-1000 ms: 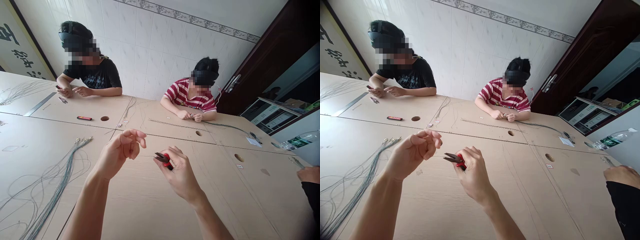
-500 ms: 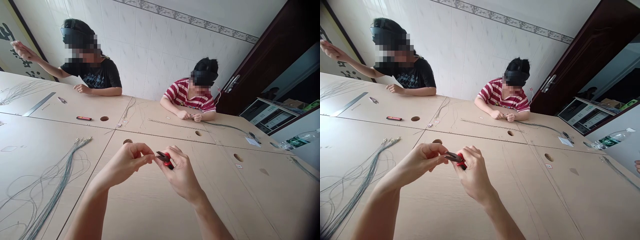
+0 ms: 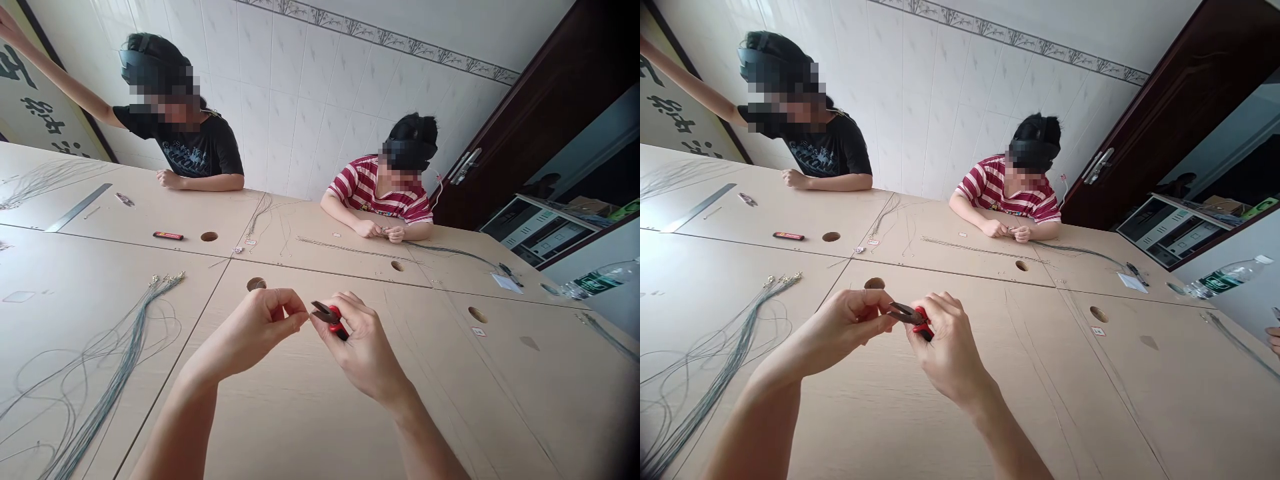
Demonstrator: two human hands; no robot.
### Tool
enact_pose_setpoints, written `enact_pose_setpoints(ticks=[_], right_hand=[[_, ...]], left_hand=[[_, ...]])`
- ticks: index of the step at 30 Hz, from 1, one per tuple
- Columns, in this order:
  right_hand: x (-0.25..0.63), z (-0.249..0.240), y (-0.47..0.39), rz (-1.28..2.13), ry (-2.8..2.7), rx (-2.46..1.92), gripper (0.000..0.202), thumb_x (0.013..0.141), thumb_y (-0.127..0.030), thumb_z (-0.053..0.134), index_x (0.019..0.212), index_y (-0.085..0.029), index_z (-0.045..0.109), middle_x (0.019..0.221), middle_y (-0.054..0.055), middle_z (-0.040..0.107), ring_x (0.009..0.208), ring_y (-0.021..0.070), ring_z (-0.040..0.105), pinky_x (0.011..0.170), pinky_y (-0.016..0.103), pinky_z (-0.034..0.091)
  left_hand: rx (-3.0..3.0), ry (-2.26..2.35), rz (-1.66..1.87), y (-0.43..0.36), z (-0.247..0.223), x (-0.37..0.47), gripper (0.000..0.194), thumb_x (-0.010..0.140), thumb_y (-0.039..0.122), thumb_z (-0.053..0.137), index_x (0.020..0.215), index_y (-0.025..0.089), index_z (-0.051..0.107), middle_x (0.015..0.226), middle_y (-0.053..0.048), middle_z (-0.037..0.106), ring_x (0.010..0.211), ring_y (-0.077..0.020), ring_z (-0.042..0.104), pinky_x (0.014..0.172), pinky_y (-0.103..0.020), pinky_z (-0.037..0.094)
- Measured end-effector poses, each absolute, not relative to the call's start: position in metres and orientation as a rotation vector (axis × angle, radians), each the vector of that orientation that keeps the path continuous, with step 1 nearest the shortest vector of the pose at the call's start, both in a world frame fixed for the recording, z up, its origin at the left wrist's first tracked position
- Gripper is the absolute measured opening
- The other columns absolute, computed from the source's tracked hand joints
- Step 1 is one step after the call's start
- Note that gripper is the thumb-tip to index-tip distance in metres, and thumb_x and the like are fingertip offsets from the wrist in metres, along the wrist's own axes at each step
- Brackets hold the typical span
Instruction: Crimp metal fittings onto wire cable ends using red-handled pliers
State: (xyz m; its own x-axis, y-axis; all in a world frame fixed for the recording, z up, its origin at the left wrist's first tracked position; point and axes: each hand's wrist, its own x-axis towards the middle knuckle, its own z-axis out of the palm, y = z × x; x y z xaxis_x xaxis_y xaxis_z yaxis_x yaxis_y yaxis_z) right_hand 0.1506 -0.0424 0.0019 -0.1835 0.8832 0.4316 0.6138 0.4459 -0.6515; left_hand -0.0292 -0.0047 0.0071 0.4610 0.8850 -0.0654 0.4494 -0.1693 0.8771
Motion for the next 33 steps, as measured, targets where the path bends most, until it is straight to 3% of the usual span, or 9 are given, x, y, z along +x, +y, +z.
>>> enact_pose_setpoints(ticks=[5,9,13,19,26,33], right_hand=[[0.152,0.001,-0.042,0.474,-1.844,-1.276,0.021,0.089,-0.015,0.053,0.071,-0.021,0.044,0.066,-0.004,0.045,0.066,0.0133,0.041,0.068,0.026,0.037],[0.157,-0.001,-0.041,0.49,-1.807,-1.3,0.014,0.093,-0.021,0.05,0.079,-0.021,0.052,0.072,-0.002,0.051,0.068,0.0133,0.045,0.068,0.026,0.039],[0.164,-0.005,-0.04,0.339,-1.913,-1.344,0.016,0.089,-0.014,0.05,0.074,-0.02,0.048,0.067,-0.003,0.046,0.067,0.0144,0.041,0.069,0.027,0.037],[0.173,-0.013,-0.039,0.198,-2.078,-1.451,0.017,0.082,-0.005,0.051,0.075,-0.02,0.048,0.069,-0.003,0.051,0.069,0.0148,0.044,0.069,0.027,0.035],[0.173,-0.012,-0.04,0.053,-2.117,-1.498,0.022,0.079,-0.006,0.051,0.066,-0.02,0.04,0.06,-0.003,0.048,0.061,0.0135,0.042,0.059,0.025,0.031],[0.174,-0.012,-0.039,-0.036,-2.136,-1.495,0.02,0.076,-0.005,0.05,0.066,-0.02,0.041,0.06,-0.003,0.049,0.06,0.0131,0.042,0.057,0.024,0.029]], left_hand=[[1.792,1.148,0.601,-0.005,0.007,-0.03,0.024,0.088,0.039,0.054,0.074,0.022,0.062,0.06,0.005,0.044,0.052,-0.0096,0.033,0.047,-0.021,0.031],[1.785,1.159,0.663,-0.003,0.009,-0.031,0.023,0.088,0.039,0.055,0.076,0.021,0.064,0.069,0.002,0.055,0.056,-0.0099,0.042,0.05,-0.021,0.037],[1.756,1.139,0.708,-0.002,0.012,-0.032,0.022,0.087,0.038,0.056,0.077,0.021,0.066,0.073,0.002,0.06,0.056,-0.0093,0.045,0.051,-0.02,0.04],[1.763,1.141,0.702,-0.005,0.013,-0.033,0.022,0.086,0.038,0.058,0.075,0.021,0.065,0.069,0.002,0.059,0.055,-0.0092,0.045,0.05,-0.02,0.038],[1.793,1.167,0.692,-0.006,0.012,-0.033,0.021,0.087,0.037,0.058,0.073,0.022,0.064,0.065,0.004,0.053,0.057,-0.0094,0.046,0.049,-0.019,0.038],[1.825,1.158,0.686,-0.007,0.013,-0.032,0.022,0.089,0.036,0.055,0.073,0.021,0.062,0.062,0.004,0.051,0.056,-0.0095,0.044,0.048,-0.019,0.036]])
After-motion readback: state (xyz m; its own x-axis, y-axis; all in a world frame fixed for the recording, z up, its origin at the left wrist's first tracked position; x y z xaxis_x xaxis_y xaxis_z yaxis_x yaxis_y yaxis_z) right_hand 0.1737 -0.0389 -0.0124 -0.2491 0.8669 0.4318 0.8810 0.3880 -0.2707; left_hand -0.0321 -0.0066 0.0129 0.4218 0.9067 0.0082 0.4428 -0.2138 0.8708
